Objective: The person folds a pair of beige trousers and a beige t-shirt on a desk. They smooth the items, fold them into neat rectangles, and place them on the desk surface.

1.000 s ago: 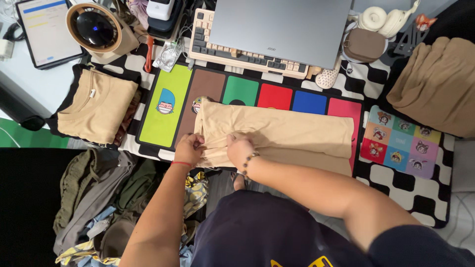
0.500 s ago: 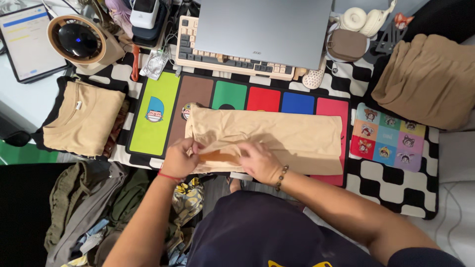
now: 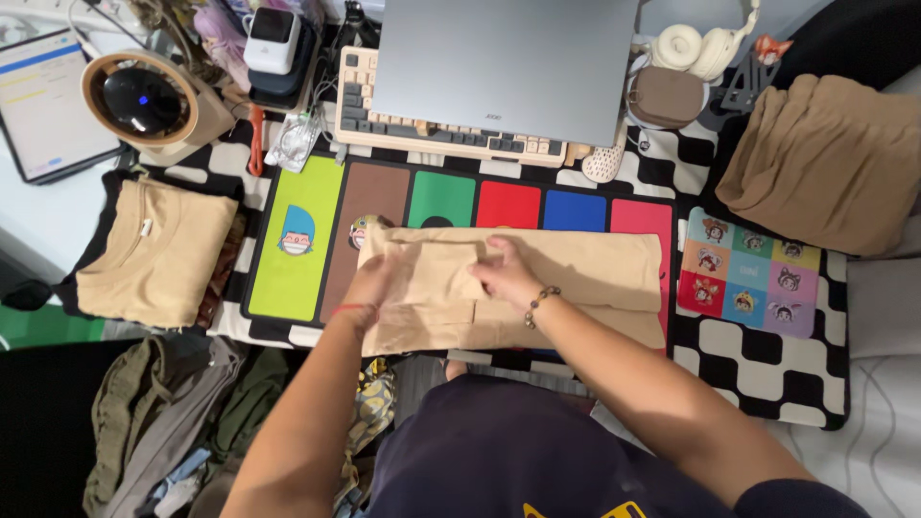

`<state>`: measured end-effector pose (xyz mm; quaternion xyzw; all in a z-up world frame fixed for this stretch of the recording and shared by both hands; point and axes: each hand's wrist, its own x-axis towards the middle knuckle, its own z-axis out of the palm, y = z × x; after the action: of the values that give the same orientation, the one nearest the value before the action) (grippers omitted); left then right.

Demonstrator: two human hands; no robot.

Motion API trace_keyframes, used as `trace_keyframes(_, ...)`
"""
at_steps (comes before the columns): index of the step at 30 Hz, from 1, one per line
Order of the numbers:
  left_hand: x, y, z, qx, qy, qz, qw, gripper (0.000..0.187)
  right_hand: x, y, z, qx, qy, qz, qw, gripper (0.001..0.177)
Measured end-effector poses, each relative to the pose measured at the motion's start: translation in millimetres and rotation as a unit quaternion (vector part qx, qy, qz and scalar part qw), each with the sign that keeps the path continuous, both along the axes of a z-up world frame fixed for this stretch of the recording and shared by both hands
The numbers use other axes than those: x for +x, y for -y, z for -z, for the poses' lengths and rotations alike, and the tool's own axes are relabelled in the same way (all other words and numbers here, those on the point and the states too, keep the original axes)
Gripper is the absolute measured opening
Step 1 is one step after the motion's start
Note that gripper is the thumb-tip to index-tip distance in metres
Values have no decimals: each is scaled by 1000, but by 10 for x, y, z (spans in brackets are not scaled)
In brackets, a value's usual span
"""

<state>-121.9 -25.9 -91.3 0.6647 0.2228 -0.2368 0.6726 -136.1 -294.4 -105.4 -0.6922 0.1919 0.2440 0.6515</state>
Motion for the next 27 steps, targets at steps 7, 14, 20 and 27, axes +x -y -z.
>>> trace_keyframes(7, -43, 132, 161, 245, 148, 3, 958, 36, -87, -64, 121, -62, 102, -19, 993, 59)
trace_keyframes(14, 77, 177, 168, 297, 267, -33, 916, 42, 105, -100, 602, -61, 90, 19, 994, 46)
trace_keyframes(20, -24, 115, 135, 407, 245, 28, 879, 29, 87, -105, 537, -126, 145, -5, 981, 43)
trace_keyframes(27, -64, 155, 79, 435, 208, 36, 875, 36, 150, -116, 163, -199, 107, 5, 974, 37)
